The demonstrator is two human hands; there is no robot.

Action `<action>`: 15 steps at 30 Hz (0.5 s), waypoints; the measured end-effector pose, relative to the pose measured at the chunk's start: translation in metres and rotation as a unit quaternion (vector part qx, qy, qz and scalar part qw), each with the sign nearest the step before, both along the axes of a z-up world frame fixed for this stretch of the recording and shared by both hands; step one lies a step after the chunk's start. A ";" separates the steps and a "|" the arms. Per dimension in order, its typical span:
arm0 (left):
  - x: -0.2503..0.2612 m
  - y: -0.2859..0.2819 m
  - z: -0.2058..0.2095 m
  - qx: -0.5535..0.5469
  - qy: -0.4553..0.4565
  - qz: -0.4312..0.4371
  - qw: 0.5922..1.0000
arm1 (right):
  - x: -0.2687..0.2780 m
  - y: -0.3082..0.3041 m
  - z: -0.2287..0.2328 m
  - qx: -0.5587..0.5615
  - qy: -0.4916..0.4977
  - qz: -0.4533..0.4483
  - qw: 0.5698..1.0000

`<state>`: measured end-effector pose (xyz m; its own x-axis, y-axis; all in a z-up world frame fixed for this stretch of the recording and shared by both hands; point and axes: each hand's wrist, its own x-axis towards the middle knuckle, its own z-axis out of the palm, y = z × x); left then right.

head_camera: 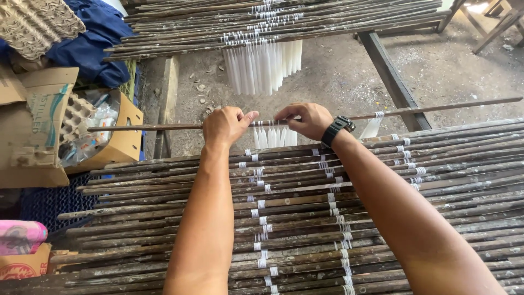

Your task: Tying multiple candle wicks to wooden sticks in preparation for the dipping process.

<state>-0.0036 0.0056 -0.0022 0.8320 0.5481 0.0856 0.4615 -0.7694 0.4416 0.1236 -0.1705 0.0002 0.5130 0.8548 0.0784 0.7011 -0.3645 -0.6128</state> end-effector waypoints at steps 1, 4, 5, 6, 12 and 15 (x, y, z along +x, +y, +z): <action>0.001 0.000 0.000 0.001 0.000 0.000 1.000 | 0.001 0.000 0.000 0.001 0.000 0.000 1.000; 0.002 -0.001 0.001 0.003 0.001 -0.002 1.000 | 0.000 0.000 -0.001 0.000 -0.007 -0.014 1.000; 0.001 -0.001 0.002 0.001 0.002 -0.001 1.000 | -0.001 0.001 0.000 -0.007 -0.009 -0.021 1.000; 0.001 -0.002 0.002 -0.001 0.004 -0.001 1.000 | -0.001 0.000 0.000 -0.013 -0.011 -0.028 0.999; 0.002 0.000 0.001 0.002 0.003 0.001 1.000 | 0.006 0.005 -0.014 -0.042 -0.036 -0.053 0.997; 0.000 -0.003 0.005 0.001 0.003 0.000 1.000 | 0.007 0.007 -0.016 -0.054 -0.039 -0.057 0.996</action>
